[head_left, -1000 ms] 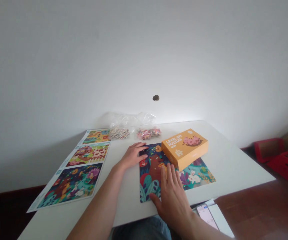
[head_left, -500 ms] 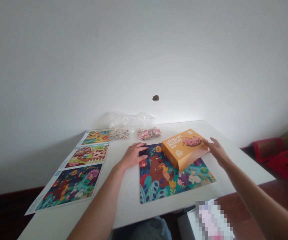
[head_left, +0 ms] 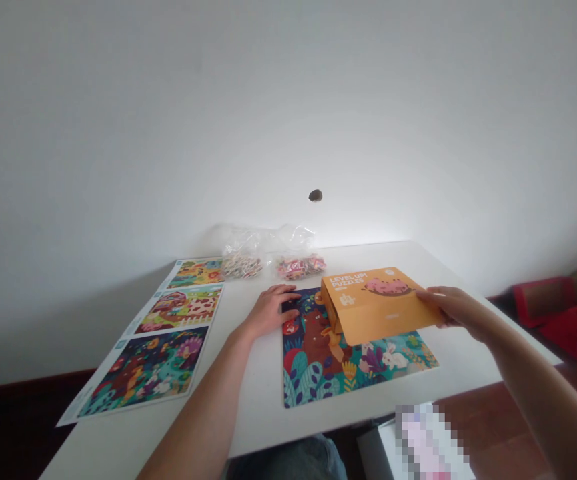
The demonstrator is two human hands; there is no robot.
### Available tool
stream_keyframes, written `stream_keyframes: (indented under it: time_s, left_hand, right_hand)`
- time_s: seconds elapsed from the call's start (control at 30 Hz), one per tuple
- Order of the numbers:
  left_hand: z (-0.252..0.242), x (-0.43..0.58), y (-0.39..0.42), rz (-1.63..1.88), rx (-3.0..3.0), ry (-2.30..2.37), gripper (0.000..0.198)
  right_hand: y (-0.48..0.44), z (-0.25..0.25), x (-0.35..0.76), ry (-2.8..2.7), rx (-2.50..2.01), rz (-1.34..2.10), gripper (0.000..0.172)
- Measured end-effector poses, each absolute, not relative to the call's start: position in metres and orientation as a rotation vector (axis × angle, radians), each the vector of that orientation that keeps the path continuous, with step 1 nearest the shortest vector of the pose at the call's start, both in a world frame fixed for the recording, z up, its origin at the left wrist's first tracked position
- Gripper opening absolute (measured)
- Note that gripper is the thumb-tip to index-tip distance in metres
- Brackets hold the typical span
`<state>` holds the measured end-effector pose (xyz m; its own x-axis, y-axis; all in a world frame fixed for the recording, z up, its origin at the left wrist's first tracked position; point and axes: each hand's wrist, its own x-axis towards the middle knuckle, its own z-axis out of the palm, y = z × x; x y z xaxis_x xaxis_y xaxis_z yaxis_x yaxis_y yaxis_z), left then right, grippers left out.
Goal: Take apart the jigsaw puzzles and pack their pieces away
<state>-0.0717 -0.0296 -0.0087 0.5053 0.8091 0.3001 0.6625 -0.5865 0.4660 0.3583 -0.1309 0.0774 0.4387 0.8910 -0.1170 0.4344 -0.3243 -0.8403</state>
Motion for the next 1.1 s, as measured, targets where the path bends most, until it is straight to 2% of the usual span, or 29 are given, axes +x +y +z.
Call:
stream_keyframes:
  time_s: [0.1,0.2,0.27,0.37,0.4,0.47,0.57,0.63,0.7,0.77,1.1]
  left_hand:
    - [-0.01,-0.072,-0.029,0.685,2.475,1.26,0.039]
    - [-0.011,-0.072,-0.029,0.676,2.492,1.257,0.039]
    - [-0.011,-0.072,-0.028,0.683,2.499,1.249,0.038]
    - [-0.012,-0.072,-0.028,0.699,2.502,1.241,0.038]
    - [-0.012,-0.072,-0.028,0.705,2.504,1.24,0.038]
    - [-0.013,-0.072,-0.028,0.714,2.509,1.239,0.038]
    - [-0.014,-0.073,-0.028,0.712,2.518,1.238,0.039]
    - [-0.013,-0.073,-0.028,0.705,2.52,1.244,0.039]
    - [-0.012,-0.072,-0.029,0.694,2.523,1.25,0.039]
    - [-0.011,-0.072,-0.03,0.68,2.525,1.254,0.039]
    - [-0.005,-0.07,-0.033,0.643,2.528,1.253,0.038]
  right_hand:
    - [-0.135,0.099,0.347,-1.096,-1.496,0.872,0.069]
    - [-0.131,0.114,0.326,-1.25,-1.196,0.797,0.071]
    - [-0.126,0.116,0.312,-1.384,-1.166,0.735,0.083]
    - [-0.118,0.105,0.298,-1.632,-1.287,0.634,0.113]
    - [-0.116,0.1,0.295,-1.721,-1.374,0.586,0.119]
    - [-0.116,0.089,0.289,-1.911,-1.542,0.468,0.119]
    - [-0.122,0.075,0.279,-2.265,-1.583,0.306,0.104]
    - [-0.124,0.069,0.273,-2.427,-1.546,0.245,0.082]
    - [-0.123,0.065,0.27,-2.464,-1.56,0.209,0.052]
    - [-0.117,0.062,0.274,-2.416,-1.586,0.14,0.033]
    - [-0.037,0.075,0.311,-2.136,-1.878,-0.137,0.02]
